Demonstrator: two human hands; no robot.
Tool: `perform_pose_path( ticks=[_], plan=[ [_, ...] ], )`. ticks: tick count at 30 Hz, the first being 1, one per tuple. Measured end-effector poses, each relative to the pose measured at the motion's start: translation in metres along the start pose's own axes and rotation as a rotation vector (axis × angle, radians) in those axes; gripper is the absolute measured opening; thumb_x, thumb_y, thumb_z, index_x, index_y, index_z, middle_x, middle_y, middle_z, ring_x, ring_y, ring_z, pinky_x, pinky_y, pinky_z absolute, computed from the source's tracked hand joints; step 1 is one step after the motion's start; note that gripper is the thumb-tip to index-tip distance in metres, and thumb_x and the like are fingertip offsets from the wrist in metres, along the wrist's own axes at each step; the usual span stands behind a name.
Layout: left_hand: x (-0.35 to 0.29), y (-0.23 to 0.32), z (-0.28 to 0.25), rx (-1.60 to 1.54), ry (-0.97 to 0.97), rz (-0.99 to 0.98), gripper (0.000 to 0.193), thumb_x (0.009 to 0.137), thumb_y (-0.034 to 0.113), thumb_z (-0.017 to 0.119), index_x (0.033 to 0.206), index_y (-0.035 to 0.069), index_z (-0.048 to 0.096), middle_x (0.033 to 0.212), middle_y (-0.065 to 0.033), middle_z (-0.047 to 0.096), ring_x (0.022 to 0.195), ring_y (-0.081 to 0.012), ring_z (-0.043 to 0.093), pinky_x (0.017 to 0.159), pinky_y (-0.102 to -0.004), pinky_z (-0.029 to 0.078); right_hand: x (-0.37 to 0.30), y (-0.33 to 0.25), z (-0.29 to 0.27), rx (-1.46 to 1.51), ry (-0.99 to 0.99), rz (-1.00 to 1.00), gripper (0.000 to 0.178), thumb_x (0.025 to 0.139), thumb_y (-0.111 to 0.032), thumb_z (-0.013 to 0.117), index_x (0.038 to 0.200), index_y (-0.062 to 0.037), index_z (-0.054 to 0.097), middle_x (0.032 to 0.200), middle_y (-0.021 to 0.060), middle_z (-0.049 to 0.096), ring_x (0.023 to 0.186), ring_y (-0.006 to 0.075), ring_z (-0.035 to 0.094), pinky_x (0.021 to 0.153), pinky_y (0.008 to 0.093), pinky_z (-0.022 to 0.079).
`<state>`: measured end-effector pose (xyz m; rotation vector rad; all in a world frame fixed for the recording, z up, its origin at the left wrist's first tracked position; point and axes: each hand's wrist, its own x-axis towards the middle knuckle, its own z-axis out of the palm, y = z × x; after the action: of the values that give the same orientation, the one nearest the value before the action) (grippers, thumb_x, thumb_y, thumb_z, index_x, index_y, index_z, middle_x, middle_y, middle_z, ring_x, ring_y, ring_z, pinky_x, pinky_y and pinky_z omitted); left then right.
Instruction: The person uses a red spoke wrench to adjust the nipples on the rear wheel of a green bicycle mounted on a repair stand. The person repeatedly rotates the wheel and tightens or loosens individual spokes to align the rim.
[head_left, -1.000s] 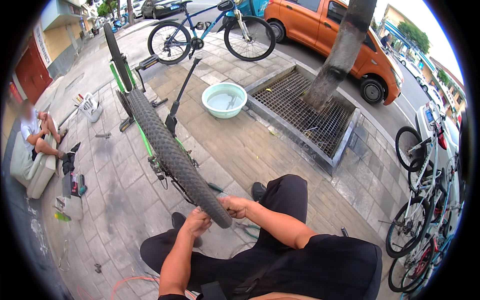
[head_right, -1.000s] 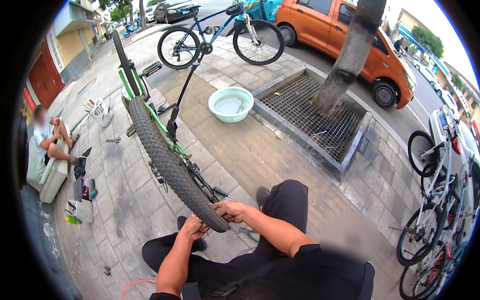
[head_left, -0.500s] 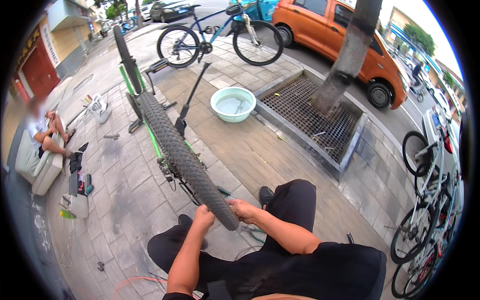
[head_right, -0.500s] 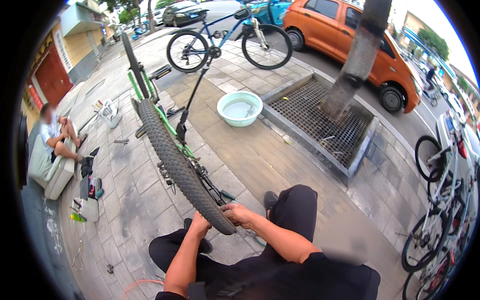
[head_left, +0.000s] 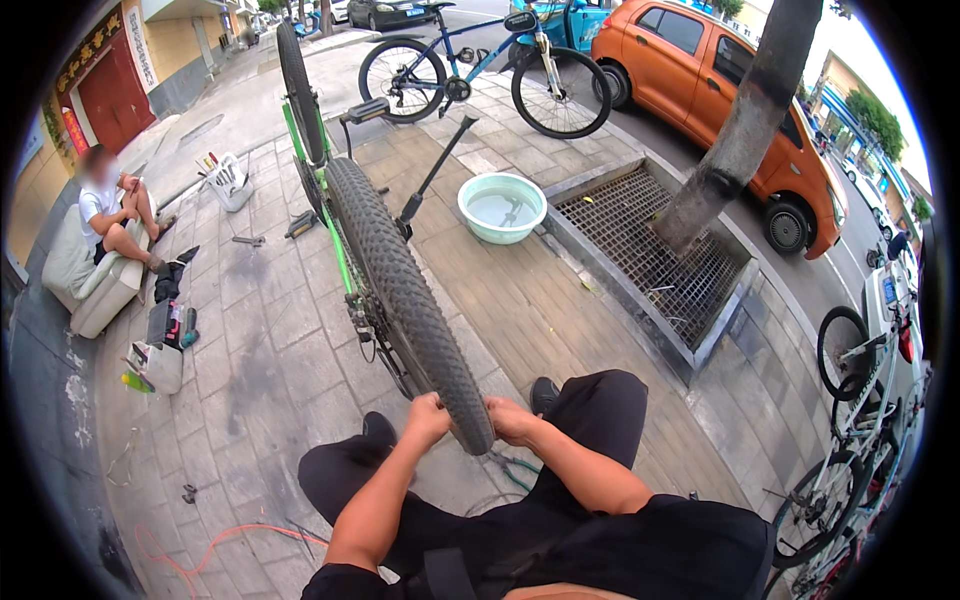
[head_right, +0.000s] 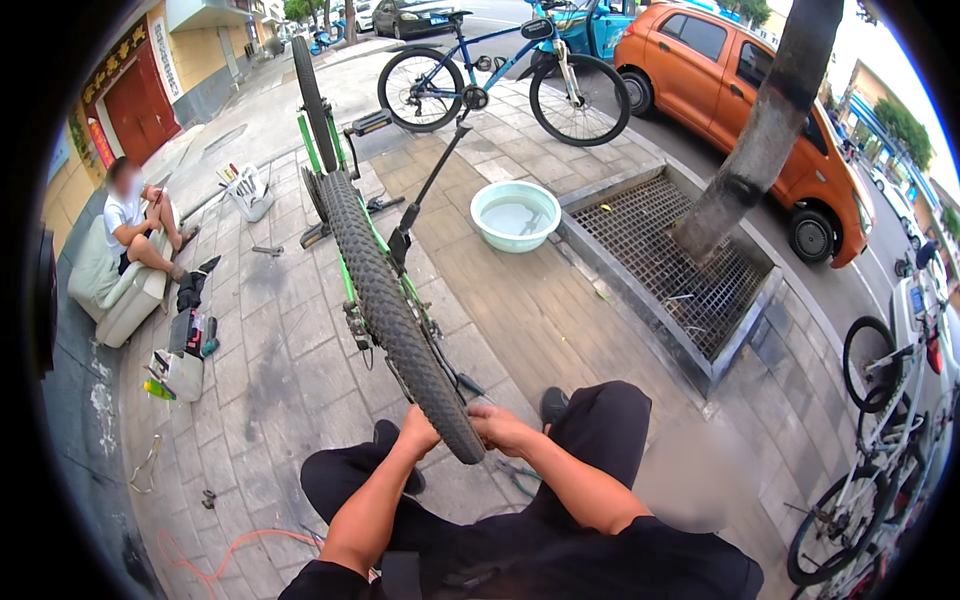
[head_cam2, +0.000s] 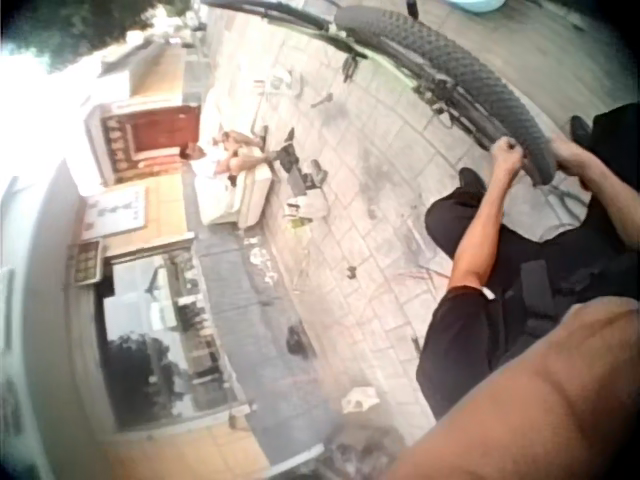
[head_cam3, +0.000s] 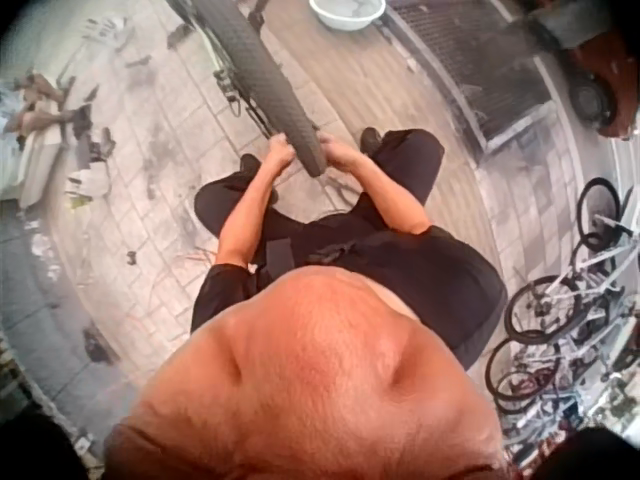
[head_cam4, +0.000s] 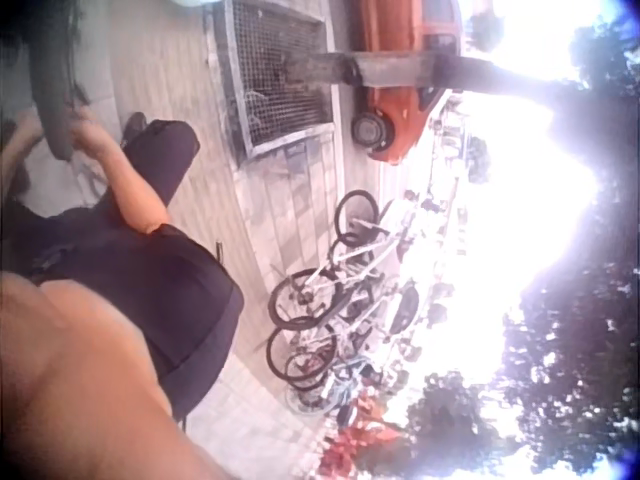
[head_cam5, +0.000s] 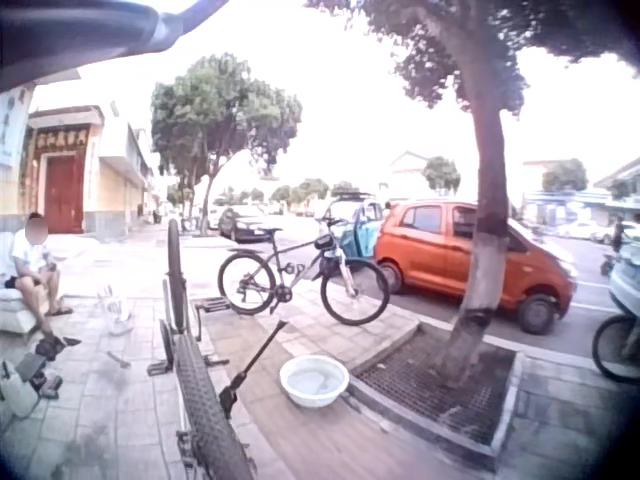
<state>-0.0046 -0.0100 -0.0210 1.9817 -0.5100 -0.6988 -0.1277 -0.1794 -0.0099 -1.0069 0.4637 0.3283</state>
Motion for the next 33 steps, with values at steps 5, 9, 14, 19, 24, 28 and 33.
perform_pose_path(
  ticks=[5, 9, 14, 19, 24, 28, 33],
  plan=[
    [-0.002, 0.008, 0.008, 0.227, 0.081, 0.109, 0.046, 0.080, 0.039, 0.079, 0.104, 0.000, 0.072, 0.100, -0.0240, 0.073, 0.096, -0.0332, 0.074, 0.082, -0.0385, 0.055, 0.023, 0.023, 0.000, 0.024, 0.162, -0.118, 0.041, 0.087, -0.016, 0.072, 0.125, -0.0044, 0.066, 0.081, -0.0006, 0.065, 0.062, 0.0067, 0.056, 0.054, 0.0249, 0.039],
    [0.002, -0.038, 0.006, -0.051, 0.124, 0.084, 0.031, 0.090, 0.028, 0.073, 0.100, -0.002, 0.070, 0.083, -0.0139, 0.072, 0.076, -0.0251, 0.069, 0.069, -0.0368, 0.053, 0.037, 0.028, 0.004, -0.037, 0.152, -0.145, 0.053, 0.081, -0.018, 0.076, 0.131, -0.0024, 0.066, 0.089, 0.0038, 0.070, 0.067, 0.0104, 0.062, 0.058, 0.0283, 0.047],
    [-0.026, 0.012, -0.016, -0.685, -0.118, -0.295, 0.013, 0.095, 0.017, 0.073, 0.087, 0.010, 0.066, 0.063, 0.0089, 0.050, 0.048, -0.0027, 0.038, 0.045, -0.0241, 0.024, 0.011, 0.002, 0.017, -0.139, 0.191, -0.101, 0.049, 0.083, -0.016, 0.074, 0.129, -0.0016, 0.068, 0.089, 0.0042, 0.070, 0.066, 0.0103, 0.062, 0.057, 0.0274, 0.046],
    [-0.022, 0.017, -0.007, -0.582, -0.039, -0.232, 0.010, 0.093, 0.012, 0.074, 0.087, 0.009, 0.067, 0.064, 0.0068, 0.054, 0.049, -0.0037, 0.041, 0.045, -0.0243, 0.026, 0.018, 0.008, 0.008, -0.071, 0.121, -0.046, 0.047, 0.086, -0.015, 0.069, 0.130, -0.0001, 0.067, 0.088, 0.0046, 0.071, 0.065, 0.0097, 0.063, 0.056, 0.0259, 0.046],
    [-0.020, 0.016, -0.012, -0.503, -0.030, -0.268, 0.012, 0.096, 0.015, 0.072, 0.088, 0.008, 0.066, 0.064, 0.0069, 0.053, 0.049, -0.0041, 0.040, 0.045, -0.0247, 0.027, 0.010, -0.005, 0.020, -0.045, 0.111, -0.020, 0.047, 0.087, -0.015, 0.069, 0.131, 0.0000, 0.066, 0.089, 0.0046, 0.071, 0.062, 0.0098, 0.061, 0.053, 0.0260, 0.044],
    [-0.025, 0.004, -0.029, -0.868, -0.300, -0.288, 0.011, 0.095, 0.005, 0.064, 0.104, 0.003, 0.071, 0.067, 0.0010, 0.058, 0.046, -0.0081, 0.042, 0.044, -0.0253, 0.030, -0.009, -0.020, 0.025, 0.012, 0.088, 0.008, 0.047, 0.088, -0.016, 0.070, 0.132, -0.0014, 0.063, 0.086, 0.0041, 0.068, 0.061, 0.0093, 0.059, 0.051, 0.0249, 0.041],
    [-0.036, 0.020, -0.025, -1.213, -0.515, -0.288, 0.022, 0.100, 0.010, 0.064, 0.121, 0.004, 0.065, 0.066, 0.0018, 0.056, 0.043, -0.0059, 0.038, 0.041, -0.0228, 0.030, -0.011, -0.024, 0.020, 0.120, 0.026, 0.036, 0.046, 0.090, -0.015, 0.070, 0.132, -0.0031, 0.058, 0.073, -0.0012, 0.060, 0.050, 0.0057, 0.048, 0.045, 0.0235, 0.031]
  ],
)
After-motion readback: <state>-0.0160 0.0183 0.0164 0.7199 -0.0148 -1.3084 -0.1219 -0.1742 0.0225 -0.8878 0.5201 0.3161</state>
